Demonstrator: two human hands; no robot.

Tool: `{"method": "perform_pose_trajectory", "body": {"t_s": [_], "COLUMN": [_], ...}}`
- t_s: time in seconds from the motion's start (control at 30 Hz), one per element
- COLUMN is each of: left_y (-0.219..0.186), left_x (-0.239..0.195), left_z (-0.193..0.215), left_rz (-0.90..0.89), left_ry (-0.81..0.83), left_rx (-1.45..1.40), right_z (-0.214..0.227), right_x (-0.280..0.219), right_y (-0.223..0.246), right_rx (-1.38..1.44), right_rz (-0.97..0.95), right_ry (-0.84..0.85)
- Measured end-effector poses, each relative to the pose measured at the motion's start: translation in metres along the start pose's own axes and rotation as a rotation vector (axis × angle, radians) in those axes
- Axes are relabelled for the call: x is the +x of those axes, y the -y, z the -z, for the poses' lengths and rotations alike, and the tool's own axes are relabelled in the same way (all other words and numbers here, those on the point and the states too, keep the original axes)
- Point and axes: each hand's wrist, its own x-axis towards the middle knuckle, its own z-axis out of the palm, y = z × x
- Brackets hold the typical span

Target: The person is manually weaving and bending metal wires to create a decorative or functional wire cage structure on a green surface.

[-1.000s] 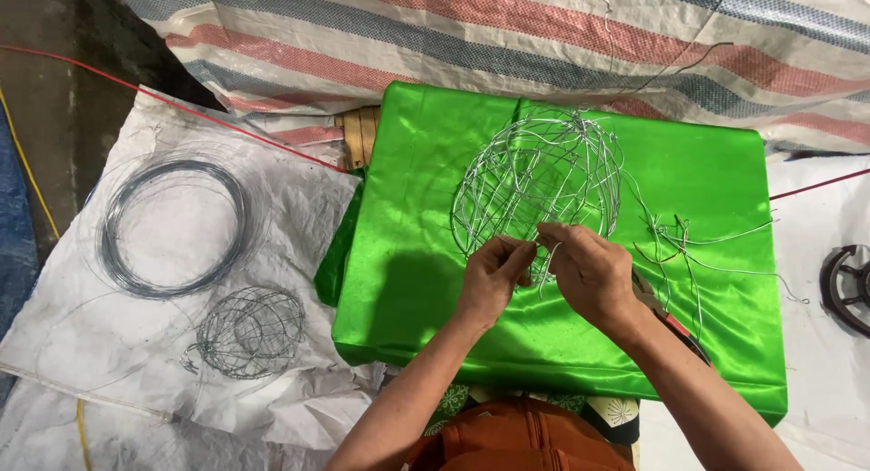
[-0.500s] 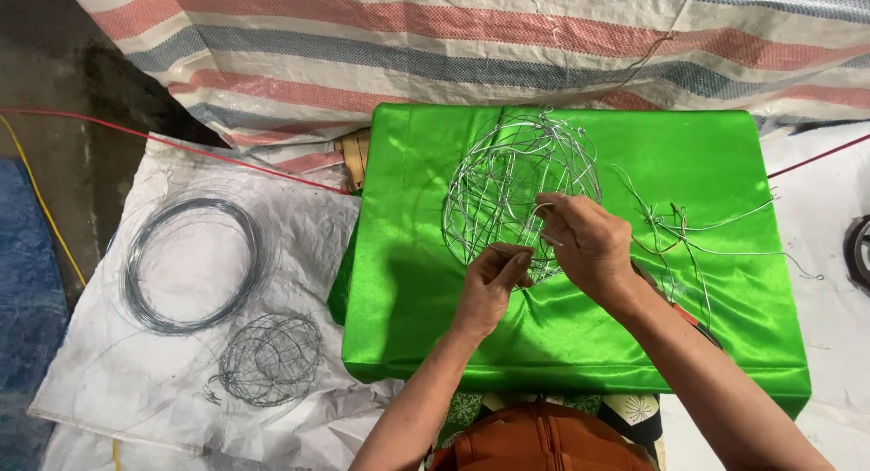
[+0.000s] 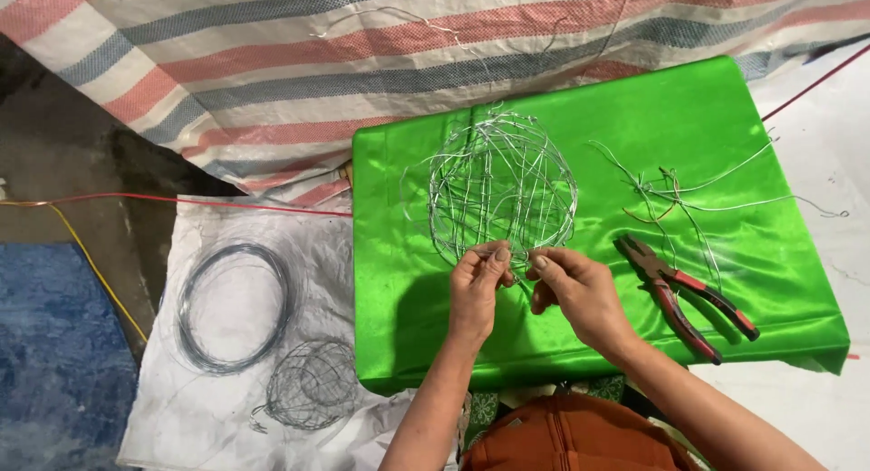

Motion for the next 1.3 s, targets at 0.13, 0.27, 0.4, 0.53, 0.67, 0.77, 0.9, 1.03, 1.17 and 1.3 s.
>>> {"method": "perform_pose_trajectory", "body": {"t_s": [0.13, 0.27, 0.4, 0.53, 0.67, 0.77, 0.9, 1.03, 1.17, 1.3], "left_y": [0.002, -0.003, 0.001, 0.000, 0.001, -0.001, 0.006, 0.002, 0.002, 0.002], "left_x": [-0.002, -0.004, -0.003, -0.002, -0.004, -0.006, -0.007, -0.009, -0.009, -0.010], "left_z": [-0.002, -0.004, -0.006, -0.010, -0.017, -0.023, -0.022, -0.026, -0.023, -0.022], "left_rz": [0.023, 0.045, 0.002, -0.037, -0.063, -0.085, -0.121, -0.132, -0.119, -0.114], "left_ry": [-0.049, -0.115, -0.171, -0.206, -0.244, -0.271, -0.296, -0.312, -0.285, -0.293], "left_rx": [-0.016, 0.001, 0.089, 0.139, 0.151, 0.166, 0.110, 0.099, 0.152, 0.112], "right_z": [0.001, 0.000, -0.011, -0.019, -0.020, -0.021, -0.020, -0.016, -0.015, -0.010], "right_x": [0.016, 0.025, 0.028, 0.030, 0.033, 0.030, 0.010, -0.007, -0.014, -0.005], "right_y": [-0.008, -0.025, -0.033, -0.040, -0.048, -0.041, -0.016, -0.003, 0.020, 0.026], "right_rx": [0.157, 0.303, 0.384, 0.433, 0.448, 0.399, 0.227, 0.059, 0.011, 0.082], "right_rz": [-0.106, -0.248, -0.261, -0.291, -0.308, -0.275, -0.130, -0.090, -0.071, -0.208], "right_ry": [-0.005, -0.012, -0.056, -0.101, -0.132, -0.155, -0.207, -0.131, -0.049, 0.043]}}
